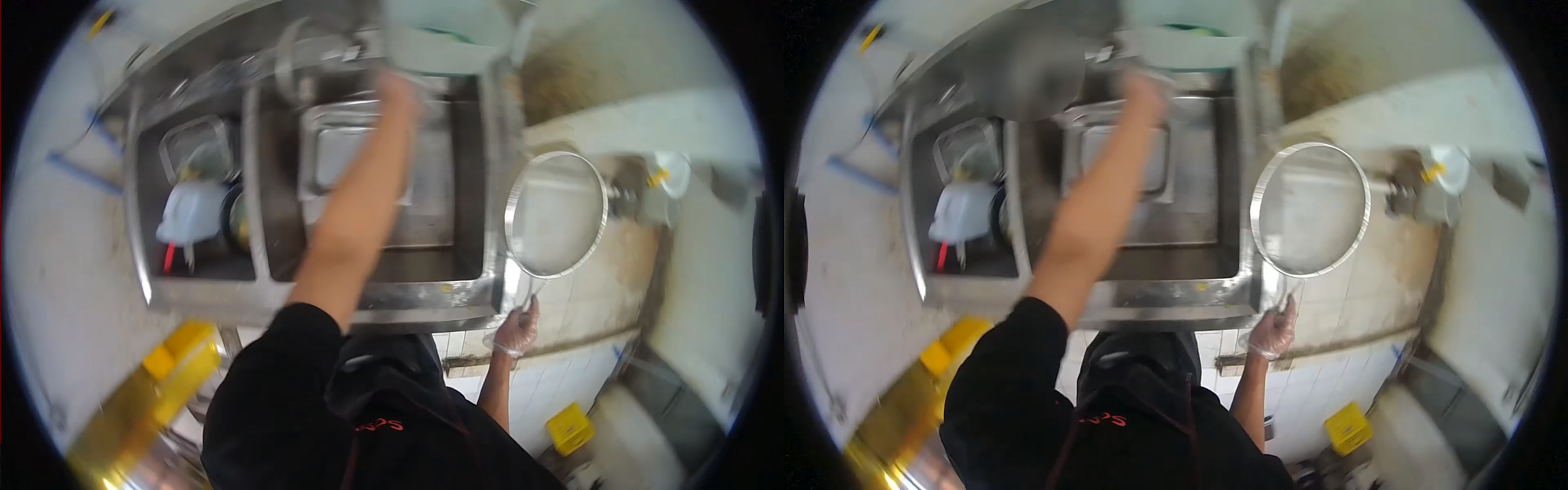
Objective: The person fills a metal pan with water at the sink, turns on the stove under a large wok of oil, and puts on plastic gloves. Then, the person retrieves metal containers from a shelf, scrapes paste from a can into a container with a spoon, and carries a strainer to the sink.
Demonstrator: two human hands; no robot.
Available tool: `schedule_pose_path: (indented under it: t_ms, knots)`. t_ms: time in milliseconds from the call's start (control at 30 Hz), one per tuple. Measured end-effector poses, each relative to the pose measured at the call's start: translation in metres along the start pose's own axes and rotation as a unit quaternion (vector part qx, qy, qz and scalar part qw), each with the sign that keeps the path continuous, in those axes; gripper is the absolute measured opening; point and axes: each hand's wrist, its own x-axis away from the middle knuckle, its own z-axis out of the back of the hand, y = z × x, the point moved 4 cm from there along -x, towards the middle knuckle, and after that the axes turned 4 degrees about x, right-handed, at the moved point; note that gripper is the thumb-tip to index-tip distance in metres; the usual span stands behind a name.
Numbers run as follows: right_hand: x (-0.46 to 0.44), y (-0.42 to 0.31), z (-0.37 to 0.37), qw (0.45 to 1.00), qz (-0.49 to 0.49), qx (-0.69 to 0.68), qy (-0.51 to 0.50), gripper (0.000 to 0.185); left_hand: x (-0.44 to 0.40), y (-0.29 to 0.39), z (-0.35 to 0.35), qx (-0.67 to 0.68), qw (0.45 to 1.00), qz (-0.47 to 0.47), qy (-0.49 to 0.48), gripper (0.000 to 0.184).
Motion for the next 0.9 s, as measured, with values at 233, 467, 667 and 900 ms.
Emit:
schedule_pose_path:
  t_ms: [233,467,667,900]
  knots:
    - [-0.010,-0.123,0.037,0.981,0.086,0.173,0.032,0.042,0.265,-0.040,0.087,-0.038,0.912,0.069,-0.404,0.021]
    - [0.059,-0.140,0.088,0.934,0.264,0.240,-0.033,0.050,0.255,0.224,0.362,-0.432,0.826,-0.261,-0.253,0.035]
    - [0.139,-0.097,0.064,0.794,0.362,0.424,-0.243,0.061,0.301,0.363,0.736,-0.284,0.890,-0.319,0.157,0.035]
    - [0.213,-0.170,0.047,0.888,0.432,0.153,0.037,0.053,0.445,0.296,0.966,-0.205,0.903,-0.183,0.331,0.019]
